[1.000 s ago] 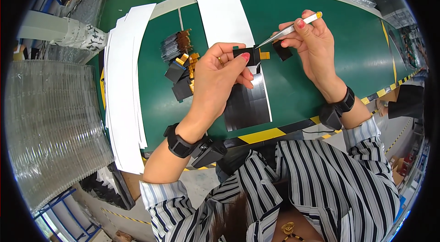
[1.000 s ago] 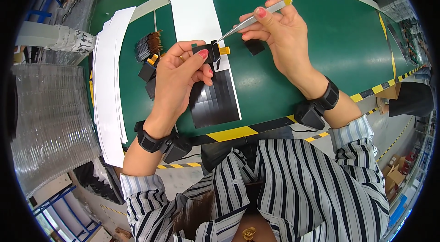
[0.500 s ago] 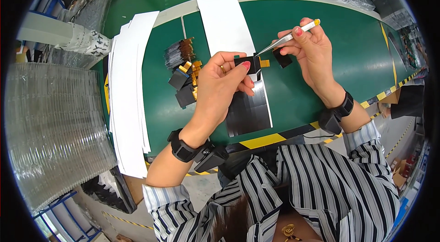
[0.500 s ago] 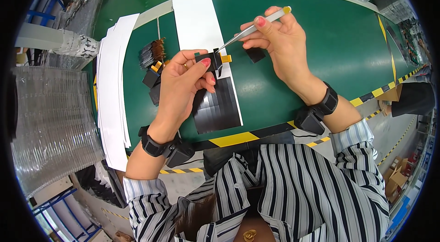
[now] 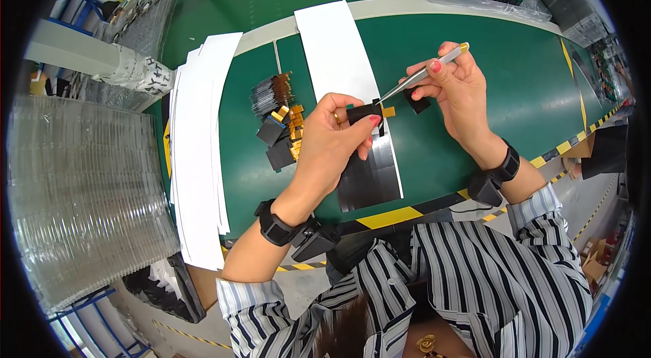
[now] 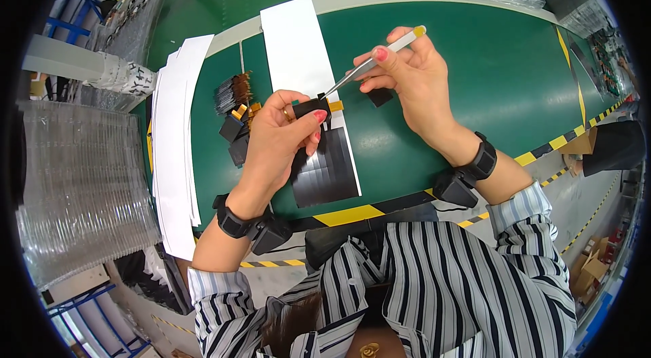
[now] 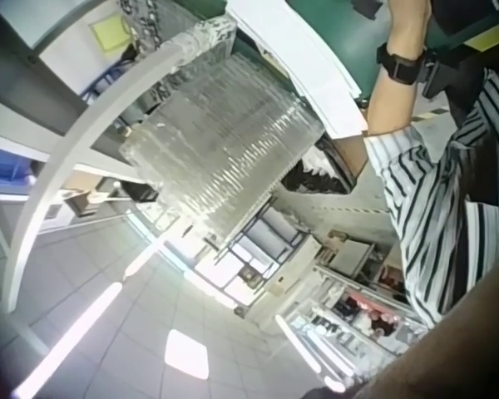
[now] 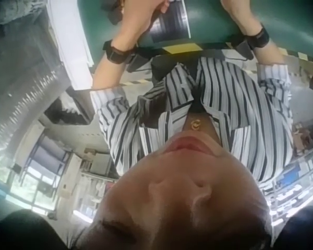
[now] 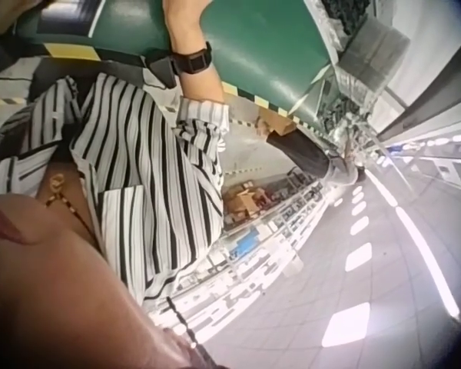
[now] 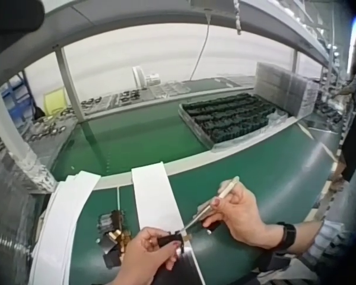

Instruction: The person picks up a small electronic component and uses tweezers to peel a black adhesive strip from a white backing sheet. They apply the strip to the component, press it down, and then set the finished piece aside on the green work surface.

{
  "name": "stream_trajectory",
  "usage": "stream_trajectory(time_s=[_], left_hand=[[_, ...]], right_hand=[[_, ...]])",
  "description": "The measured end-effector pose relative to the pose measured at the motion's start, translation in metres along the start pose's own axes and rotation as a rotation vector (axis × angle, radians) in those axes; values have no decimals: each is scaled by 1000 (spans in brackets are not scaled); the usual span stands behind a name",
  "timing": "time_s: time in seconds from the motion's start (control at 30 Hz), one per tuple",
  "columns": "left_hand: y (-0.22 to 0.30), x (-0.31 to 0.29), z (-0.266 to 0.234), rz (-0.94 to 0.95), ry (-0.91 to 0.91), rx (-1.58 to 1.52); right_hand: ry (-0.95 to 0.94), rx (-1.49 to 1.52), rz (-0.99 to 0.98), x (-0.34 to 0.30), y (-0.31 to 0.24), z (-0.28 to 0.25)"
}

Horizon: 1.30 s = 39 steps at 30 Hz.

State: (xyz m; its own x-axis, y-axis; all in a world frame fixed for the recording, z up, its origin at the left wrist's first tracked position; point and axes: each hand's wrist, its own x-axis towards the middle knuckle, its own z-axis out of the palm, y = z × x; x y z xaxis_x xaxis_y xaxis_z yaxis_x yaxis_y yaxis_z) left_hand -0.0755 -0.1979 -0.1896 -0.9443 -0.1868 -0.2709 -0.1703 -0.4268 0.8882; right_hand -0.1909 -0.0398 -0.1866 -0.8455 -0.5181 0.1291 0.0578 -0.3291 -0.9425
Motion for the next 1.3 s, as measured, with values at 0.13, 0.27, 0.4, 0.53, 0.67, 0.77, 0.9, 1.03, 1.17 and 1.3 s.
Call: stream_trajectory(time_s=[0.13,0.27,0.4,0.53,0.67,0.77,0.9,1.03,1.17,1.3], left_hand=[[2,0,0,-46,-17,39],[2,1,2,-42,-42,13],[1,1,-4,-31,-54,-37],[8,2,3,26,105,-119],[7,3,3,111,121,-284],[7,3,-1,145,128,-281],[10,0,-1,130,118,-276],[10,1,-1,96,131,-277],[9,3,2,100,154,-261],[5,6,0,119,177,-202]], right_hand=[[-37,-50,-33,-1,-5,1],[-30,-96,-141,3,-15,3],[70,-87,-304,12,-32,10],[2,-291,-336,7,-39,23],[-203,-718,-38,-5,-29,44],[-260,-750,63,-3,-17,48],[-239,-605,68,-1,1,45],[-239,-382,174,-1,4,44],[-226,-340,330,0,-4,44],[-190,-269,456,1,-5,44]])
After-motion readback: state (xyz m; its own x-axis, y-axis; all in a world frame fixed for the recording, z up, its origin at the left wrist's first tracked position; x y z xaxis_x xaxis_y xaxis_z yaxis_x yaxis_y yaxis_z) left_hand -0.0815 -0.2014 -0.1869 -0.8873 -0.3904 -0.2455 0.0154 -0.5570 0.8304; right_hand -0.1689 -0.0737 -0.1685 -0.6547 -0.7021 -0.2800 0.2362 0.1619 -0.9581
